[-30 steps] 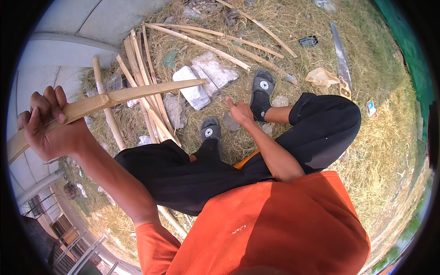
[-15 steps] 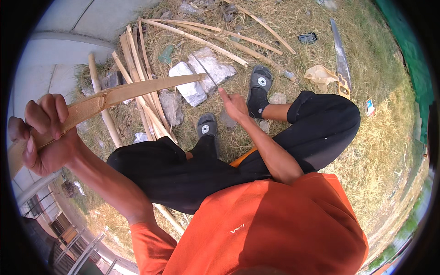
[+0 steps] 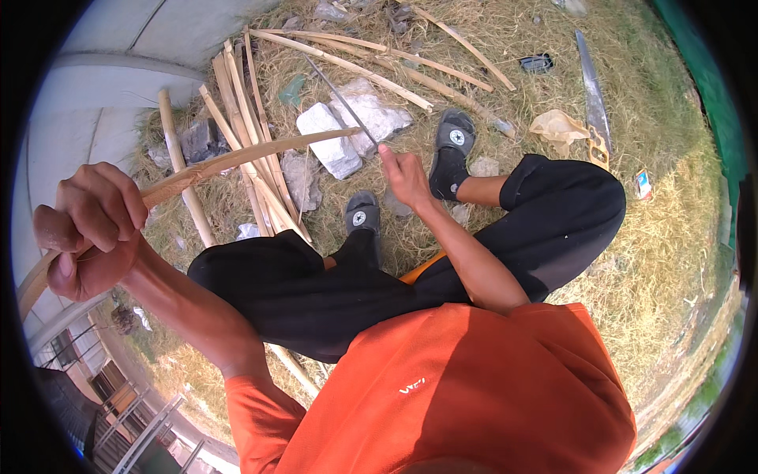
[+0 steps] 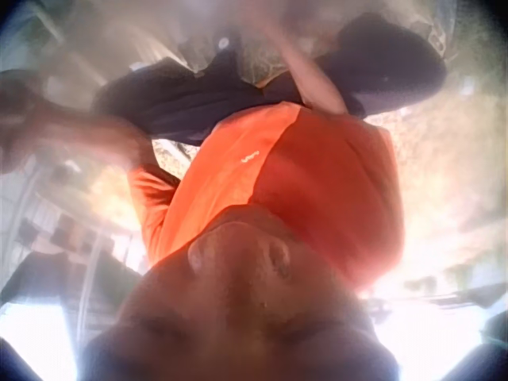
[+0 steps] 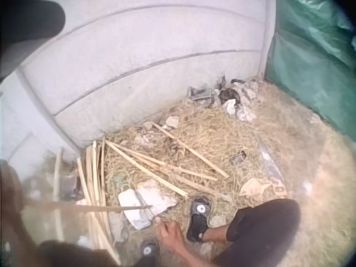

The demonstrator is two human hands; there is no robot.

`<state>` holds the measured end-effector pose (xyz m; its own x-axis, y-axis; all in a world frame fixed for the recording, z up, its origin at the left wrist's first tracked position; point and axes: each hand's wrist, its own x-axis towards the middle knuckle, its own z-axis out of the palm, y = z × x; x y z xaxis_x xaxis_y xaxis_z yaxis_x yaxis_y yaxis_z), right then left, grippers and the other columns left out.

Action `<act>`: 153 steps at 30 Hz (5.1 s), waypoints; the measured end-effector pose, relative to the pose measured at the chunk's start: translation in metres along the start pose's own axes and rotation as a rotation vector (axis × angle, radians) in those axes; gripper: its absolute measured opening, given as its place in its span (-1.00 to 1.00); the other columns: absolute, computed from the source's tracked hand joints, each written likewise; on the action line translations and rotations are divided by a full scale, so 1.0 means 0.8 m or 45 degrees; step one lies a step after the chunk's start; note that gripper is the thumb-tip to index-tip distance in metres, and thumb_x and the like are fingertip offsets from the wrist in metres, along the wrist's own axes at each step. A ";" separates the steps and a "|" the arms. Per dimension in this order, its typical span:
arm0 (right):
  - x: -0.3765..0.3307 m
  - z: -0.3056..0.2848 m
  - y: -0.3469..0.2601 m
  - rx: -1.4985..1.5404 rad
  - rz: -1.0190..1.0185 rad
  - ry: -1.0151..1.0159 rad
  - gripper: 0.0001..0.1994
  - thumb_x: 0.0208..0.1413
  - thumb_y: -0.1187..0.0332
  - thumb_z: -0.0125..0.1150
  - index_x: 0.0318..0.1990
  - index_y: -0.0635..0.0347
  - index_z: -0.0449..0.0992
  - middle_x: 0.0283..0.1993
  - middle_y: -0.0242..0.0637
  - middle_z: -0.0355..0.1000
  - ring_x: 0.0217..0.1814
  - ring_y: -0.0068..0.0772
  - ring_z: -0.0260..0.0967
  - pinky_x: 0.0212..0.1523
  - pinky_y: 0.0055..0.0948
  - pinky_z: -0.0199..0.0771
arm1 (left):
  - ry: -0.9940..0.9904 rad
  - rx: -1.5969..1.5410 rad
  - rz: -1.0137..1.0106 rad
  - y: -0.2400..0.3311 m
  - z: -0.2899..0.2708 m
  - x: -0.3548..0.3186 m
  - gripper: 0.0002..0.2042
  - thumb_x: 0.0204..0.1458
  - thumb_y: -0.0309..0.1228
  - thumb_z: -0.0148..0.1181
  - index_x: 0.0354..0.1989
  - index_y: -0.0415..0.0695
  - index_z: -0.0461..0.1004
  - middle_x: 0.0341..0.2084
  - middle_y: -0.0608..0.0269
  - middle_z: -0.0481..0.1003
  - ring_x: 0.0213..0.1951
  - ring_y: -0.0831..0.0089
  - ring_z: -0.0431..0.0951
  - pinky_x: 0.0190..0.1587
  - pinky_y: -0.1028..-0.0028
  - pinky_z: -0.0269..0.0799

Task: The person sits on the ground and uses a knife to sharpen the ends of several bamboo sticks. They repeatedly hold a stick in one hand and scrape the knife along its surface to create a pointed tip, then set the stick aside and pick up another.

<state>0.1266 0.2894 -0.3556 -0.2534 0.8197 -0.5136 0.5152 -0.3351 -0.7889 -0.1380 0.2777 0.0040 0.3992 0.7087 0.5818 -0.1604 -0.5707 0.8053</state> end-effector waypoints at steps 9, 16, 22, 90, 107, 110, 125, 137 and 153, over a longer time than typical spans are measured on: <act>-0.014 -0.019 -0.025 -0.050 -0.176 0.032 -0.28 0.21 -0.21 -0.17 -0.53 0.39 0.53 -0.50 0.21 0.44 -0.34 0.13 0.47 -0.21 -0.01 0.36 | -0.105 -0.122 0.030 -0.002 0.012 0.009 -0.77 0.04 -0.29 -0.01 -0.60 -0.02 0.18 -0.92 0.40 0.23 -0.94 0.65 0.16 -0.84 0.64 0.27; -0.006 -0.003 0.005 -0.452 -0.012 0.149 -0.34 0.22 -0.16 -0.15 -0.43 0.37 0.55 -0.51 0.22 0.42 -0.34 0.21 0.44 -0.23 -0.01 0.37 | -0.121 -0.178 0.076 -0.011 0.026 0.020 -0.74 0.00 -0.31 0.00 -0.66 -0.02 0.14 -0.93 0.41 0.20 -0.93 0.66 0.16 -0.86 0.64 0.24; -0.039 -0.020 -0.023 -0.093 -0.263 -0.045 -0.27 0.19 -0.24 -0.22 -0.25 0.39 0.59 -0.26 0.22 0.50 -0.08 0.22 0.47 -0.01 -0.02 0.43 | -0.285 -0.358 0.027 -0.008 0.023 0.011 -0.74 -0.02 -0.34 0.07 -0.66 -0.03 0.15 -0.94 0.38 0.25 -0.93 0.64 0.20 -0.84 0.65 0.27; -0.012 0.008 -0.005 0.159 0.011 0.064 -0.24 0.18 -0.26 -0.18 -0.65 0.35 0.48 -0.64 0.00 0.40 -0.49 -0.04 0.40 -0.28 -0.08 0.33 | 0.640 -0.167 0.046 -0.030 0.026 -0.054 -0.18 -0.42 0.64 -0.04 -0.63 -0.03 0.29 -0.90 0.43 0.22 -0.86 0.66 0.06 -0.53 0.54 -0.07; 0.005 0.053 0.059 -0.182 0.170 0.345 -0.18 0.17 -0.33 -0.25 -0.57 0.39 0.52 -0.51 0.22 0.44 -0.34 0.18 0.47 -0.17 0.06 0.34 | 0.769 -0.180 0.070 -0.034 0.024 -0.041 -0.16 -0.32 0.65 -0.19 -0.70 -0.07 0.26 -0.91 0.41 0.10 -0.83 0.63 -0.04 -0.45 0.51 0.00; -0.023 0.030 0.012 -0.044 0.072 0.132 -0.17 0.15 -0.35 -0.25 -0.51 0.39 0.56 -0.42 0.23 0.48 -0.24 0.18 0.48 -0.14 0.04 0.37 | 0.856 -0.160 0.048 -0.027 0.033 -0.059 -0.16 -0.30 0.64 -0.20 -0.71 -0.07 0.25 -0.91 0.41 0.10 -0.83 0.62 -0.05 -0.44 0.50 0.01; -0.034 -0.024 -0.047 -0.079 -0.101 0.035 -0.22 0.20 -0.27 -0.26 -0.35 0.42 0.58 -0.20 0.23 0.50 -0.07 0.18 0.48 -0.03 0.01 0.45 | 0.769 -0.174 -0.003 -0.032 0.033 -0.039 -0.18 -0.33 0.64 -0.14 -0.71 -0.05 0.22 -0.90 0.43 0.12 -0.81 0.62 -0.04 -0.48 0.52 -0.07; 0.013 -0.012 0.012 -0.275 0.253 0.063 -0.14 0.13 -0.37 -0.27 -0.27 0.46 0.56 -0.21 0.26 0.48 -0.07 0.13 0.46 -0.02 -0.01 0.37 | 0.730 -0.111 0.030 -0.037 0.038 -0.025 -0.19 -0.31 0.63 -0.15 -0.67 -0.03 0.23 -0.90 0.43 0.11 -0.80 0.62 -0.02 -0.45 0.50 -0.04; -0.014 -0.013 -0.010 0.002 0.003 0.040 -0.22 0.17 -0.32 -0.25 -0.53 0.32 0.55 -0.50 0.04 0.45 -0.34 -0.04 0.49 -0.23 -0.11 0.41 | 0.538 -0.194 0.002 -0.040 0.039 -0.035 -0.22 -0.37 0.63 -0.08 -0.67 0.02 0.23 -0.91 0.49 0.15 -0.82 0.63 0.02 -0.55 0.50 -0.12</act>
<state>0.1335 0.2877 -0.3399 -0.2262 0.8334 -0.5043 0.5144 -0.3375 -0.7883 -0.1160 0.2635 -0.0417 0.0001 0.8332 0.5530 -0.3044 -0.5267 0.7937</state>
